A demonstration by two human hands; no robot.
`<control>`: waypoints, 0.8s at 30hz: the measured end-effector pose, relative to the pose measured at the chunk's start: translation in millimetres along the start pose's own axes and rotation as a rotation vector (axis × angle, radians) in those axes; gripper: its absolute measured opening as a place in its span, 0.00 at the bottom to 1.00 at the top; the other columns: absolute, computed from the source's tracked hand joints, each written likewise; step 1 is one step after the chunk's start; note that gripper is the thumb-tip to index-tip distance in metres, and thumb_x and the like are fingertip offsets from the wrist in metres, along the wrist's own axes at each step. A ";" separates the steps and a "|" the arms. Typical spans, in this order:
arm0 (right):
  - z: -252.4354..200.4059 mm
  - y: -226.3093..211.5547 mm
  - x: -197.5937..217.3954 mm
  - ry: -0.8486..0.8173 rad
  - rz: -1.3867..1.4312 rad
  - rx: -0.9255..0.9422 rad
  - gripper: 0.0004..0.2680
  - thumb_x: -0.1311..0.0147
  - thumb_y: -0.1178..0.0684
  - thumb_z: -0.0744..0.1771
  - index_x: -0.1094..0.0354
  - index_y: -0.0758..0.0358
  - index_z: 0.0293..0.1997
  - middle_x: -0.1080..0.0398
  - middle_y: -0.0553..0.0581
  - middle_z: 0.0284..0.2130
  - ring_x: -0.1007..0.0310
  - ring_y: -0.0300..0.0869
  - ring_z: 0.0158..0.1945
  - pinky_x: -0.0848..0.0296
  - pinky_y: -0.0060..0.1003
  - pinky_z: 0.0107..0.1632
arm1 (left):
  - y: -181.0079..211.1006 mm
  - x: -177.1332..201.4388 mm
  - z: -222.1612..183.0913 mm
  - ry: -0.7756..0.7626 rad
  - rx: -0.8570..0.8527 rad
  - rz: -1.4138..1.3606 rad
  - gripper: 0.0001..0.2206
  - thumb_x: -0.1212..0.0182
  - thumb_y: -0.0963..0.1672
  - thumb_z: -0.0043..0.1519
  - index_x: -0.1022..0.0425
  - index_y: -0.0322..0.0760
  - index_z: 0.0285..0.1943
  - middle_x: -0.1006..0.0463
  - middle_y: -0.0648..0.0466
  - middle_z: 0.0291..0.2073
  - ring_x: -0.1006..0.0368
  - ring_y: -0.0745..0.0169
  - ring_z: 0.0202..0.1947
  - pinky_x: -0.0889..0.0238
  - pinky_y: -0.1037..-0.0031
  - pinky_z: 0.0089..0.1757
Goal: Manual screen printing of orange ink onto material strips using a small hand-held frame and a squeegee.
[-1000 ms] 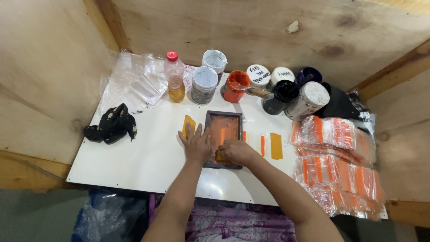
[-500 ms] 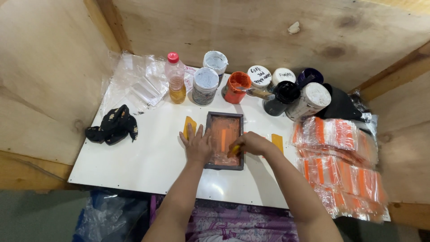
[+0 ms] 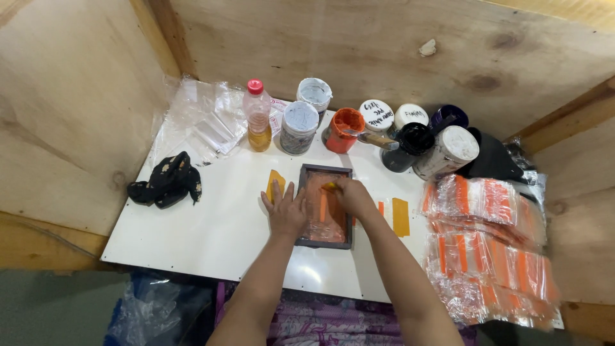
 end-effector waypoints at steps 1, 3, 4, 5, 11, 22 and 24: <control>2.6 8.7 -17.2 0.000 -0.001 0.000 0.07 0.43 0.54 0.65 0.23 0.55 0.46 0.21 0.55 0.40 0.21 0.49 0.49 0.24 0.40 0.54 | 1.1 2.4 -0.3 0.000 0.000 -0.001 0.21 0.61 0.52 0.69 0.23 0.56 0.62 0.32 0.51 0.69 0.59 0.39 0.78 0.82 0.35 0.65; 1.0 -3.6 -37.5 0.233 -0.386 0.300 0.07 0.43 0.54 0.64 0.26 0.58 0.43 0.24 0.54 0.33 0.21 0.45 0.41 0.22 0.34 0.43 | 2.8 6.4 -1.9 -0.004 0.002 -0.038 0.20 0.60 0.51 0.69 0.23 0.54 0.62 0.32 0.49 0.69 0.60 0.37 0.77 0.83 0.35 0.65; -11.2 -10.8 -42.6 0.232 -0.387 0.300 0.07 0.43 0.54 0.64 0.26 0.58 0.43 0.24 0.54 0.33 0.21 0.45 0.41 0.22 0.34 0.43 | 3.0 6.2 -2.7 -0.005 0.003 -0.039 0.20 0.60 0.51 0.69 0.23 0.54 0.62 0.32 0.49 0.69 0.60 0.37 0.77 0.83 0.35 0.65; -25.1 -22.3 -44.1 0.286 -0.415 0.341 0.08 0.42 0.51 0.61 0.27 0.54 0.42 0.26 0.52 0.31 0.22 0.44 0.37 0.23 0.34 0.40 | 3.6 6.8 -2.5 0.002 -0.001 -0.026 0.20 0.60 0.51 0.69 0.23 0.55 0.62 0.32 0.49 0.69 0.60 0.38 0.78 0.83 0.35 0.64; -82.3 -40.6 -74.6 0.238 -0.426 0.430 0.10 0.41 0.54 0.60 0.27 0.58 0.44 0.27 0.55 0.31 0.23 0.47 0.35 0.24 0.37 0.39 | 6.3 12.3 -3.5 0.004 -0.005 -0.025 0.20 0.59 0.51 0.68 0.23 0.54 0.62 0.31 0.49 0.68 0.59 0.38 0.77 0.84 0.36 0.64; -15.9 -21.9 5.7 0.243 -0.202 0.158 0.04 0.42 0.53 0.65 0.24 0.57 0.39 0.26 0.54 0.27 0.21 0.48 0.36 0.22 0.36 0.40 | 5.1 10.2 -1.2 -0.036 0.016 -0.012 0.20 0.60 0.52 0.68 0.24 0.57 0.63 0.33 0.51 0.70 0.61 0.39 0.78 0.83 0.36 0.65; -2.5 -26.7 3.3 0.318 -0.332 0.200 0.04 0.41 0.54 0.65 0.24 0.55 0.42 0.25 0.52 0.29 0.21 0.45 0.37 0.22 0.35 0.42 | 3.9 8.7 -1.2 -0.047 0.022 0.002 0.20 0.61 0.52 0.69 0.25 0.58 0.64 0.33 0.52 0.70 0.61 0.40 0.78 0.82 0.36 0.65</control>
Point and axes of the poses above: each hand's wrist, its own z-axis towards the middle knuckle, its own x-axis out of the back of the hand, y = z × x, the point moved 9 cm from there along z, towards the middle knuckle
